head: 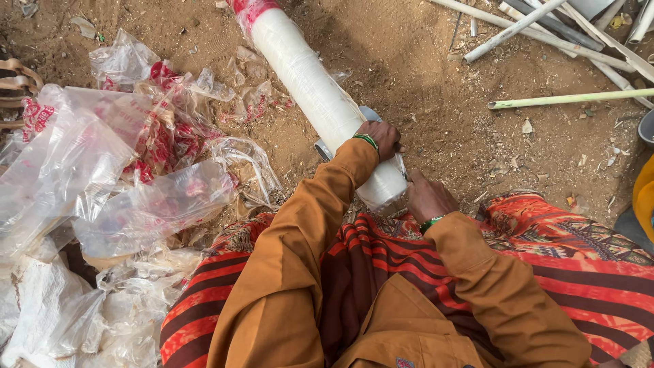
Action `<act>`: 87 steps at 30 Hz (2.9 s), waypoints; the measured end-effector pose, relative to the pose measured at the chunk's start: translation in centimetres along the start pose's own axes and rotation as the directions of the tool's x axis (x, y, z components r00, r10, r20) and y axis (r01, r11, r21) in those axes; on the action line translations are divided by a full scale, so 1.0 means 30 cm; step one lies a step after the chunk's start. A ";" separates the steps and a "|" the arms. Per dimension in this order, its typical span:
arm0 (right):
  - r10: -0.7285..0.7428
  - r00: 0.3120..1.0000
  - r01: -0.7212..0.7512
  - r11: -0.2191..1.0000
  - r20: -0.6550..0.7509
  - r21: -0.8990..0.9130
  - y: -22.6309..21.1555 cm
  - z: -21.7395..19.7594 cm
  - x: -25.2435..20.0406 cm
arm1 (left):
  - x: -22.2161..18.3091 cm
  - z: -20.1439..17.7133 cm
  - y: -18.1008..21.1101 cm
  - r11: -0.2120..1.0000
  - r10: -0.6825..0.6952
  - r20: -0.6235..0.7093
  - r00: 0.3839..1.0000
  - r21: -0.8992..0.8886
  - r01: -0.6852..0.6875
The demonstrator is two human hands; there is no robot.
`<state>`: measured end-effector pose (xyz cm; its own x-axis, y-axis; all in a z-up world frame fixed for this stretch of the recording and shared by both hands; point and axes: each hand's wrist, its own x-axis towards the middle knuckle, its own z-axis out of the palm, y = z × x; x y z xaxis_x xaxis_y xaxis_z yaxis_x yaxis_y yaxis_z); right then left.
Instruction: The person wraps adhesive tape and plastic film around a large white plastic pipe, occasionally using a small tool to cut the film, while sitting on the ground in a storage area.
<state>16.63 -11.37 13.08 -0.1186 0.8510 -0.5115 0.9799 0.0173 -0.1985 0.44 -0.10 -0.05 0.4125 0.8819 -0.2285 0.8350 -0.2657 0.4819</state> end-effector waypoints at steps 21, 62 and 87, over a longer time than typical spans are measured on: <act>-0.027 0.997 0.026 1.000 0.070 0.016 -0.019 0.011 0.009 | 0.017 0.003 -0.009 1.000 -0.024 -0.042 0.999 0.014 0.025; -0.048 0.991 0.085 0.946 -0.124 0.313 0.096 0.177 -0.013 | -0.067 0.101 -0.150 0.994 -0.102 -0.143 0.985 -0.047 0.096; -0.070 0.996 0.085 0.946 -0.059 0.314 0.059 0.017 -0.090 | -0.089 0.027 -0.017 0.995 0.047 -0.008 0.999 0.087 -0.046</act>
<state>18.60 -13.92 13.69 -0.1771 0.8775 -0.4458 0.8663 -0.0760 -0.4937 -0.79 -2.63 -0.38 0.4481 0.8716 -0.1988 0.8436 -0.3387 0.4166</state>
